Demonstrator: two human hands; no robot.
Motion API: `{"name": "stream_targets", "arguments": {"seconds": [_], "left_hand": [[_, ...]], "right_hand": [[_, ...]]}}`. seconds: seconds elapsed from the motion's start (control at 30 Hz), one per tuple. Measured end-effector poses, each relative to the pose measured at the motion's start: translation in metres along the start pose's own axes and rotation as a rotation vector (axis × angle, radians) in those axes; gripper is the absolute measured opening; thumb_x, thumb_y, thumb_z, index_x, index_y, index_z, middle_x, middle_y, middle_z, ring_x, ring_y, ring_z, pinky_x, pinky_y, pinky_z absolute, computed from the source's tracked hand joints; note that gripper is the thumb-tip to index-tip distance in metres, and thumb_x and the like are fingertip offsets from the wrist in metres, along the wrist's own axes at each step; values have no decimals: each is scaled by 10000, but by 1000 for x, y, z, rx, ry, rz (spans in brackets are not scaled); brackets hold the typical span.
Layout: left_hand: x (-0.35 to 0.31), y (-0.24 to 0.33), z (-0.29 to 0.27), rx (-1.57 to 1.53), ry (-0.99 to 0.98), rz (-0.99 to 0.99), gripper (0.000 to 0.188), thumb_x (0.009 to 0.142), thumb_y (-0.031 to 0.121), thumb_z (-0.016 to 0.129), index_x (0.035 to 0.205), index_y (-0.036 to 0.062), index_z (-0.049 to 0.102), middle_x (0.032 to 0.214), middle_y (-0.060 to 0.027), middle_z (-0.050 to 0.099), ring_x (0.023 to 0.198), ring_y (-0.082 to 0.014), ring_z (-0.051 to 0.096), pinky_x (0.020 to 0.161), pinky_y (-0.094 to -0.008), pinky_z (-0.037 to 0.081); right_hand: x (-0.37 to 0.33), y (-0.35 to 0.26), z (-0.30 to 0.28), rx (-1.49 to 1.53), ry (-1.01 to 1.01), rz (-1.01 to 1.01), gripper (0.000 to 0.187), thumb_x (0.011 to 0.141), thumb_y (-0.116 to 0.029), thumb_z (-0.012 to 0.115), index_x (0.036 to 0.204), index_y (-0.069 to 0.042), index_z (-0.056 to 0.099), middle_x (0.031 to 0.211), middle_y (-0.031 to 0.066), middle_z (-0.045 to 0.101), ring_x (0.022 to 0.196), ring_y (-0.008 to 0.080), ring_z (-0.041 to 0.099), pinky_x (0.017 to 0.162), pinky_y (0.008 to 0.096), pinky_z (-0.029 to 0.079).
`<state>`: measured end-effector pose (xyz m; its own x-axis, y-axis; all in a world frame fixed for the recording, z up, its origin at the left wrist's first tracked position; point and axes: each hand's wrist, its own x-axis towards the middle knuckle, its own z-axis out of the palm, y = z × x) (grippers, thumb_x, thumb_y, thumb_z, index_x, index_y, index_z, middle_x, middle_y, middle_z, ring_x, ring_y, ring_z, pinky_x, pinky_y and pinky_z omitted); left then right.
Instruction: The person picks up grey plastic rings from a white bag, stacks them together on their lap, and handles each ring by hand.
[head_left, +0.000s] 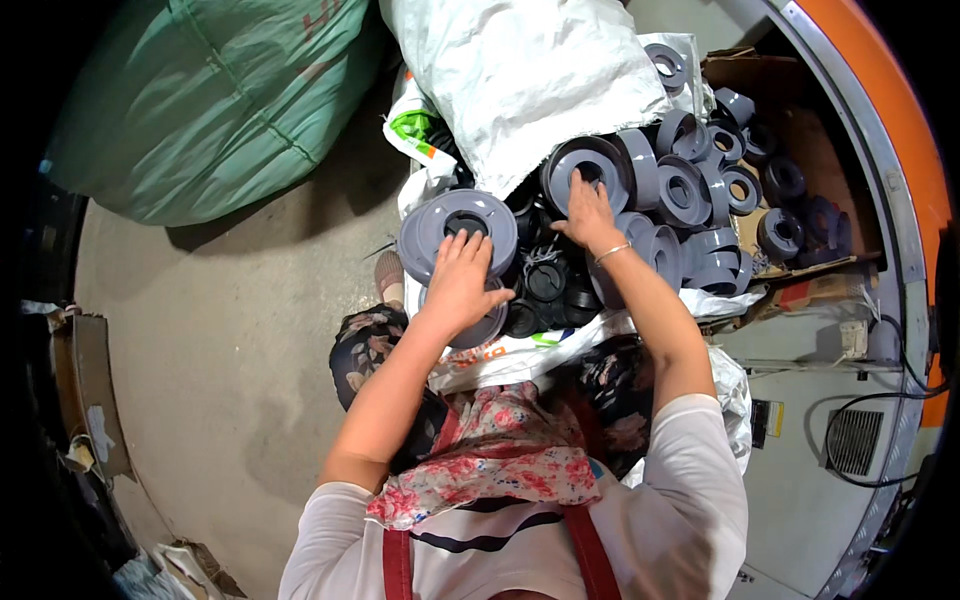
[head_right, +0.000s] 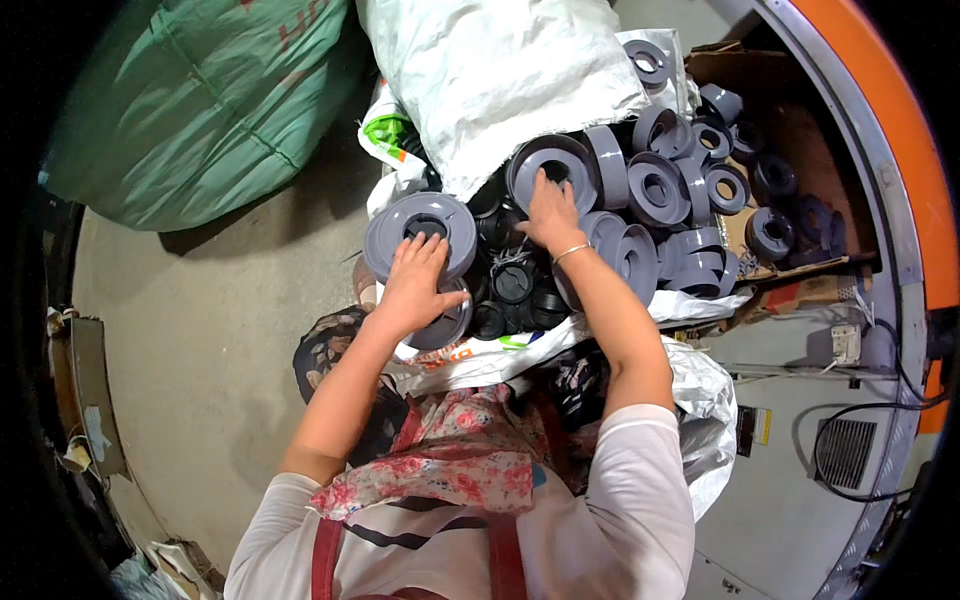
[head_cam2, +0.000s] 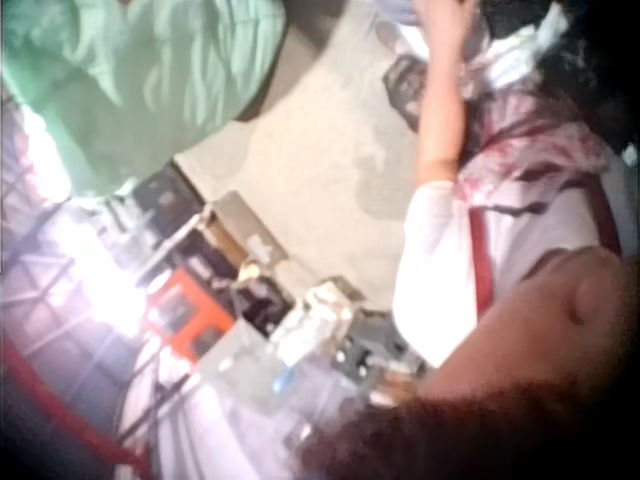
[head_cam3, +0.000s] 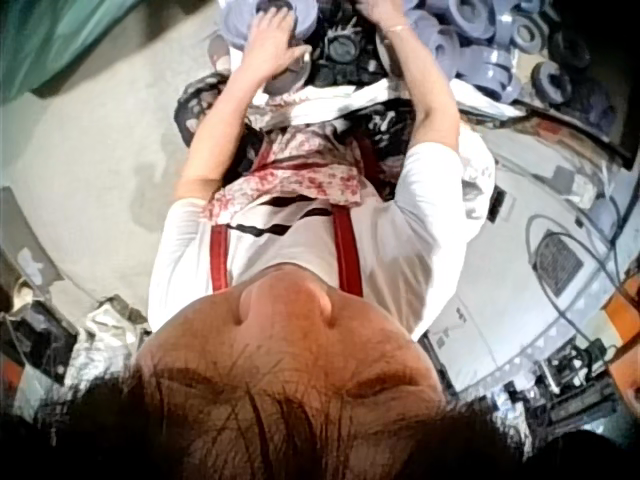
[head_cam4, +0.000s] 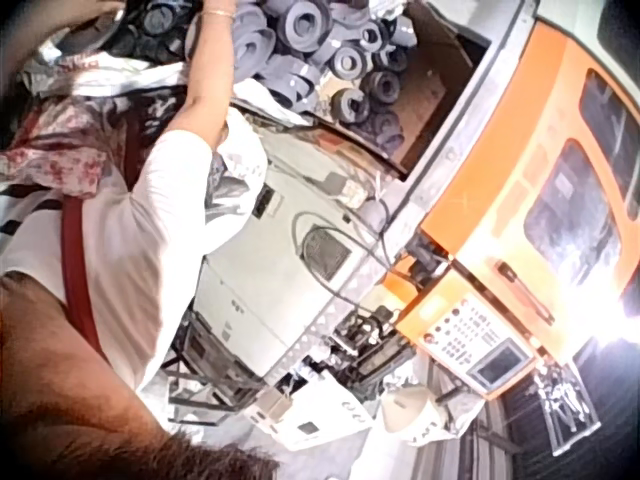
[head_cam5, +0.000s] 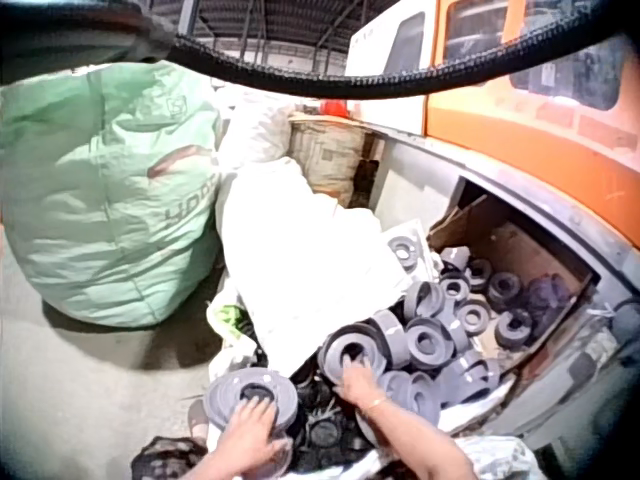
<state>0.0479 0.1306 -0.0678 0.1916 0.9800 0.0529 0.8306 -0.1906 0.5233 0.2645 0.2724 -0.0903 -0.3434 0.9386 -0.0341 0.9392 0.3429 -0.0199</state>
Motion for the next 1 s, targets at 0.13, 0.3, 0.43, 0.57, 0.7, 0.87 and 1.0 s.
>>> {"name": "stream_targets", "arguments": {"seconds": [0.13, 0.3, 0.43, 0.57, 0.7, 0.87, 1.0], "left_hand": [[26, -9, 12, -155, 111, 23, 605, 736, 340, 647, 1167, -55, 491, 1218, -219, 493, 1211, -355, 386, 1047, -429, 211], [48, 12, 10, -742, 156, -192, 560, 742, 293, 667, 1143, -64, 509, 1164, -211, 536, 1158, -292, 462, 996, -351, 309], [59, 28, 24, -1610, 307, -175, 580, 811, 240, 646, 1263, -38, 412, 1170, -109, 551, 1022, -195, 546, 919, -295, 387], [52, 24, -8, -1831, 242, -357, 308, 815, 154, 620, 1062, -12, 541, 1023, -101, 603, 939, -153, 568, 857, -306, 441], [45, 16, -18, -1830, 512, -224, 248, 816, 139, 607, 1017, 8, 545, 969, -87, 610, 906, -151, 573, 828, -308, 450], [50, 13, -25, -1857, 558, -235, 266, 819, 152, 620, 1029, 27, 517, 920, -53, 588, 847, -128, 558, 783, -292, 450], [51, 20, -26, -1749, 547, -295, 278, 804, 140, 650, 1020, 34, 512, 922, -39, 568, 839, -115, 542, 765, -272, 445]], "right_hand": [[24, 40, -19, 414, 378, 301, 623, 696, -269, 696, 1135, 102, 456, 1047, 248, 576, 1005, 362, 549, 899, 399, 409], [0, 72, -86, 886, 506, 326, 530, 714, -213, 692, 1128, 49, 490, 1071, 229, 576, 989, 301, 572, 850, 350, 446], [-41, 13, -93, 277, 417, -547, 537, 716, -188, 697, 1170, -1, 481, 1052, 162, 592, 989, 263, 572, 870, 346, 440], [-41, -25, -72, 1026, 216, -295, 334, 776, -187, 652, 1039, -4, 558, 965, 115, 616, 861, 189, 592, 792, 318, 468], [7, -7, -12, 481, 118, -224, 118, 786, -69, 554, 867, 16, 568, 857, 128, 617, 765, 268, 617, 660, 372, 492], [37, -12, 36, -96, 142, -189, 135, 729, -60, 555, 855, -18, 581, 913, 152, 549, 845, 296, 597, 668, 355, 521], [42, 0, 36, -129, 131, -157, 94, 720, -79, 565, 796, -27, 581, 848, 132, 556, 851, 274, 579, 685, 357, 515]]}}
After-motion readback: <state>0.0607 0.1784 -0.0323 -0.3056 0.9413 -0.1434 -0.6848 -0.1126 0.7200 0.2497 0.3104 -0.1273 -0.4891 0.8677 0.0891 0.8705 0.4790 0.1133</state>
